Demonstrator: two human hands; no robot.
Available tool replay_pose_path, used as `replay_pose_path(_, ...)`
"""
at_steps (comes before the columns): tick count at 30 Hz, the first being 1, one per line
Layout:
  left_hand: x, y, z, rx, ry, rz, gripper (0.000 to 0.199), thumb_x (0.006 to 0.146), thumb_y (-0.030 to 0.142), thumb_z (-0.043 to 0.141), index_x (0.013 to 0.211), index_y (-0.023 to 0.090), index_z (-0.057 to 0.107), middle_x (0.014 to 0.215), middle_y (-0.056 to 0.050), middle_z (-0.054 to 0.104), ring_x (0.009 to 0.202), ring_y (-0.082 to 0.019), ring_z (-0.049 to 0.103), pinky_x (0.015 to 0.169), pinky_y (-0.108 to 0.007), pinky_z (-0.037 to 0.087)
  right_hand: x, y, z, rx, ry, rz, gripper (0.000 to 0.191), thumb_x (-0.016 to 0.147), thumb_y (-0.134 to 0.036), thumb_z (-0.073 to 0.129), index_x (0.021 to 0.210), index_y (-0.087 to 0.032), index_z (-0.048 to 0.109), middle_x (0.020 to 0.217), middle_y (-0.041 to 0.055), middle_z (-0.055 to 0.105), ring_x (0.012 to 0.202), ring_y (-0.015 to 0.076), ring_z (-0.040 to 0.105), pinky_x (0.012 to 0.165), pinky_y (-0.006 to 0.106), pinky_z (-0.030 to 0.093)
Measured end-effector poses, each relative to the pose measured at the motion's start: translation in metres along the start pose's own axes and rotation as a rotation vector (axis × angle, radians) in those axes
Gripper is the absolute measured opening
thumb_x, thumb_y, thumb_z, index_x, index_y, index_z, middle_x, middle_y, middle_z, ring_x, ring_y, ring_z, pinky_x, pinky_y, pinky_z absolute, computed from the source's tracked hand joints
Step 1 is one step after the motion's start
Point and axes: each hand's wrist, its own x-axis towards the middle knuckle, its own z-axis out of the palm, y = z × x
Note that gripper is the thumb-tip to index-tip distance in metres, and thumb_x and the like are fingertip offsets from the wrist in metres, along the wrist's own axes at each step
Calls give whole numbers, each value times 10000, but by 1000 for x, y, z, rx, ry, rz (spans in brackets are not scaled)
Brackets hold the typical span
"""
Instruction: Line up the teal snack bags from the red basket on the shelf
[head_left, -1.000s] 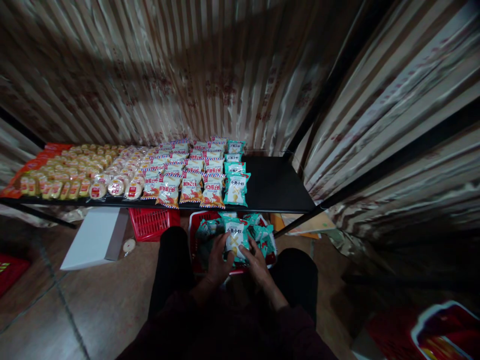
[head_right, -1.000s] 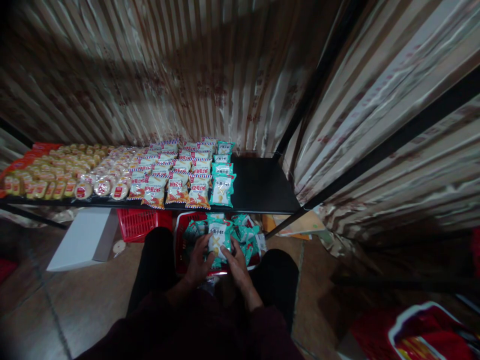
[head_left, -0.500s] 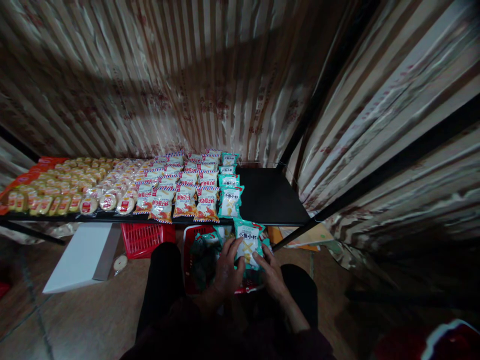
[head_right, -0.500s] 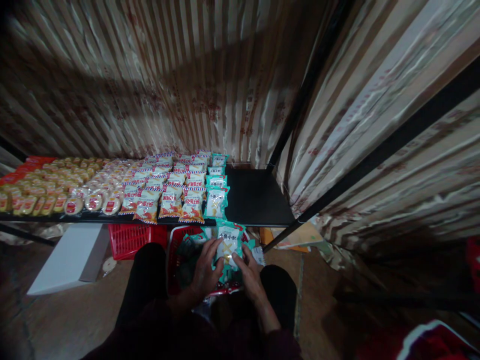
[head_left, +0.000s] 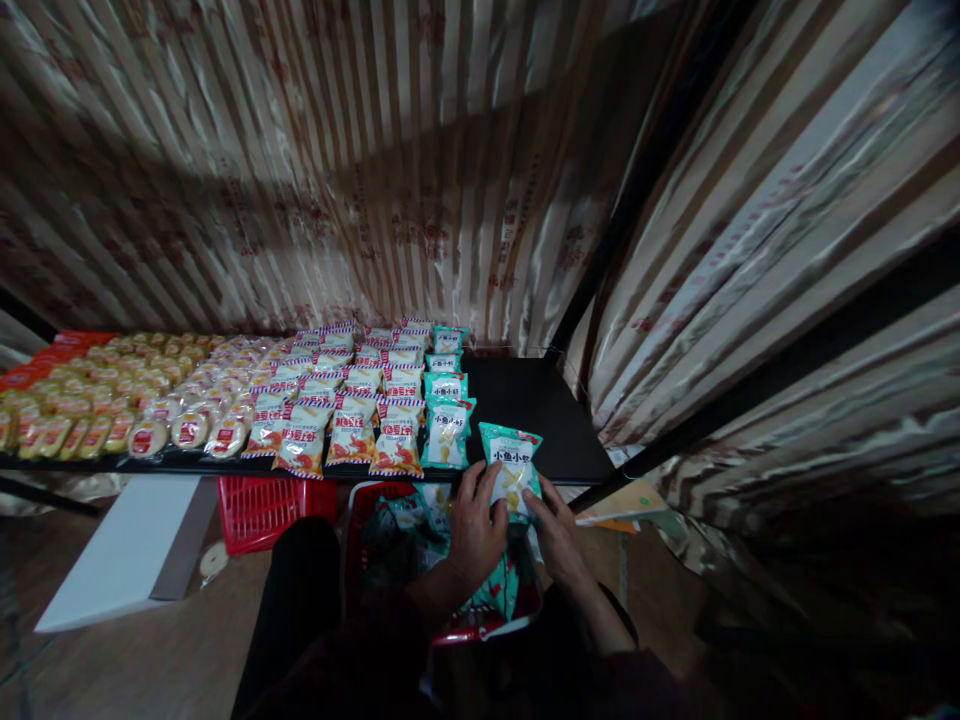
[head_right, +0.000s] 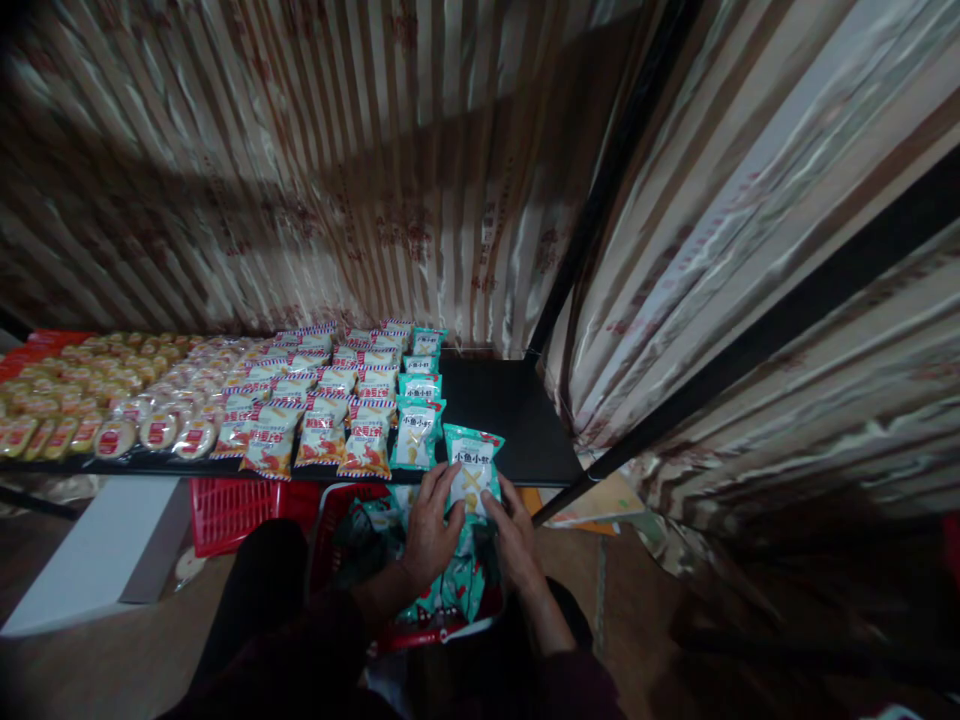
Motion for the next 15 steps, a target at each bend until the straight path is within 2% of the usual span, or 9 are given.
replay_pose_path(7,36,10,12,48,-21,-27,530,867,147,391,1395,185,403,1425,-105,417,1318,-206,399,1113,-350,337,36,-8,0,-2,1,-25,614,663,-479,739,1207,-230,601,1112,49,691,992,252,635,893,370,496)
replay_pose_path(15,74,15,24,71,-32,-69,604,810,122,429,1411,163,373,1494,-110,342,1375,-235,326,1146,-384,278,79,-16,4,-76,23,-82,656,632,-522,743,1190,-203,612,1132,69,685,1089,286,588,968,415,446)
